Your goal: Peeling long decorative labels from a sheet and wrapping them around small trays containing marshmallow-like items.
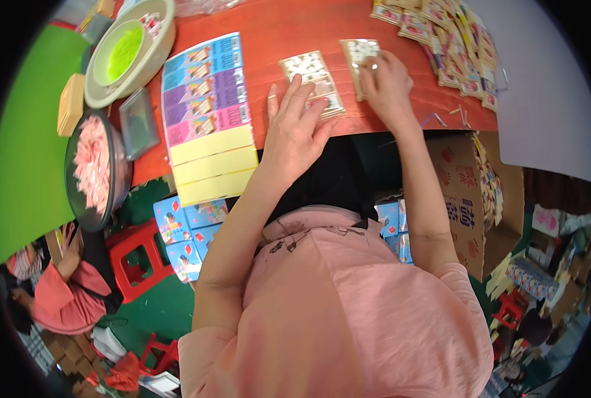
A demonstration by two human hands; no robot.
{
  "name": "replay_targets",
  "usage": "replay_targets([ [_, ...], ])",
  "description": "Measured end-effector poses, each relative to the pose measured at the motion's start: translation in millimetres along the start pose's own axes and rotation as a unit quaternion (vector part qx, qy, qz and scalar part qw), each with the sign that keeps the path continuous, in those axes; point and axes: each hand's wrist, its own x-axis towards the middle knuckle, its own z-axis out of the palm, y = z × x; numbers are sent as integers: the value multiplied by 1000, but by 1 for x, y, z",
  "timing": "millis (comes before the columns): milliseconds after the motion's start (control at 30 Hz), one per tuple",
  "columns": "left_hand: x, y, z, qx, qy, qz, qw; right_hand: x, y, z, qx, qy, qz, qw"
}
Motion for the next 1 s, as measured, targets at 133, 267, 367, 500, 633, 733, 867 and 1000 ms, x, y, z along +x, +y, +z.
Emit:
replay_targets([
  [133, -54, -16, -66, 144, 146, -47, 978, -9, -46, -25, 57, 95, -13, 994],
  [267, -123, -62, -94, 269, 248, -248, 897, -35, -133, -20, 302, -54, -157, 939],
  [367, -174, -89, -91, -138, 378, -493, 771, -44, -198, 9, 360, -58, -205, 908],
  [500, -169, -45, -79, -319, 263, -554, 723, -45, -219, 40, 293, -106, -229, 922],
  [633, -170, -33, -65, -412, 159, -570, 692, -49, -197, 39, 165, -119, -269, 941],
  [733, -150, -41, -74, -427, 229, -562, 671, -52, -196, 22, 192, -129, -259, 938],
  [867, -139, -43, -93, -492, 180, -588, 617, -55, -203, 17, 217, -143, -263, 929],
  [1000, -137, -52, -91, -548, 211, -577, 568, -55, -213, 25, 260, -130, -265, 919],
])
